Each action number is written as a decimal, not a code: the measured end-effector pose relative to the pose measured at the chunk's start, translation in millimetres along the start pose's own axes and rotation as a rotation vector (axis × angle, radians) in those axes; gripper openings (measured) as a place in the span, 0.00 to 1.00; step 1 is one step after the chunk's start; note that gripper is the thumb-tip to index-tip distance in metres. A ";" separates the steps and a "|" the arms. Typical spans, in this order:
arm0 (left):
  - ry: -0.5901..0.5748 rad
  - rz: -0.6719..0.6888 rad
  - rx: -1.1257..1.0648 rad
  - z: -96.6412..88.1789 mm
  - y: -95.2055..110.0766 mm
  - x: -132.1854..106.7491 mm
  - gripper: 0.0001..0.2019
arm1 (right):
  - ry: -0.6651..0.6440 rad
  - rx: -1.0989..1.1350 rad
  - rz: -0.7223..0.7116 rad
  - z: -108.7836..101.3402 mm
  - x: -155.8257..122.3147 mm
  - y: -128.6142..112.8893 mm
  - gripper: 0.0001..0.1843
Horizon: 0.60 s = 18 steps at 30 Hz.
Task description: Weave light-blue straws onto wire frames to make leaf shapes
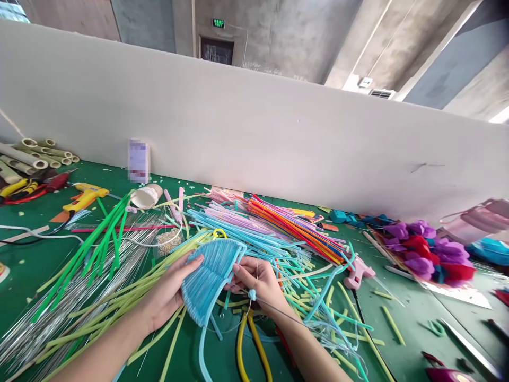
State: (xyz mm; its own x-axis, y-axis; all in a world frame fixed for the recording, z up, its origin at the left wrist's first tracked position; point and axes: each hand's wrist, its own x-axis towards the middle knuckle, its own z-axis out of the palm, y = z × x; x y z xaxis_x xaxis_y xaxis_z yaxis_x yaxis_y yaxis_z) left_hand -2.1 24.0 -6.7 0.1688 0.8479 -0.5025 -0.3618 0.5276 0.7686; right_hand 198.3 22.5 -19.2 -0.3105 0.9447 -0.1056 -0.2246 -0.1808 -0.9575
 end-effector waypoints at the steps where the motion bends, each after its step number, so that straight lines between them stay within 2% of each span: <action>1: 0.004 -0.004 0.008 -0.4 0.1 0.6 0.22 | 0.006 0.002 -0.003 -0.3 0.3 0.2 0.23; 7: 0.004 -0.037 0.047 -3.8 -0.8 0.7 0.23 | 0.151 -0.004 -0.070 -3.5 3.6 1.0 0.21; 18: 0.029 -0.054 0.125 -5.2 0.7 -0.9 0.25 | 0.175 -0.017 -0.082 -4.0 3.2 -2.5 0.21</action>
State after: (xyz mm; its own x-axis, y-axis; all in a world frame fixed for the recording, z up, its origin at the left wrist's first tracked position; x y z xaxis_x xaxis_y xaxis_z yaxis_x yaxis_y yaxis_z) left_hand -7.3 23.4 -7.8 0.1579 0.8173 -0.5542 -0.2354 0.5762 0.7827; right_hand 201.6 27.1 -18.2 -0.1261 0.9895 -0.0706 -0.2260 -0.0979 -0.9692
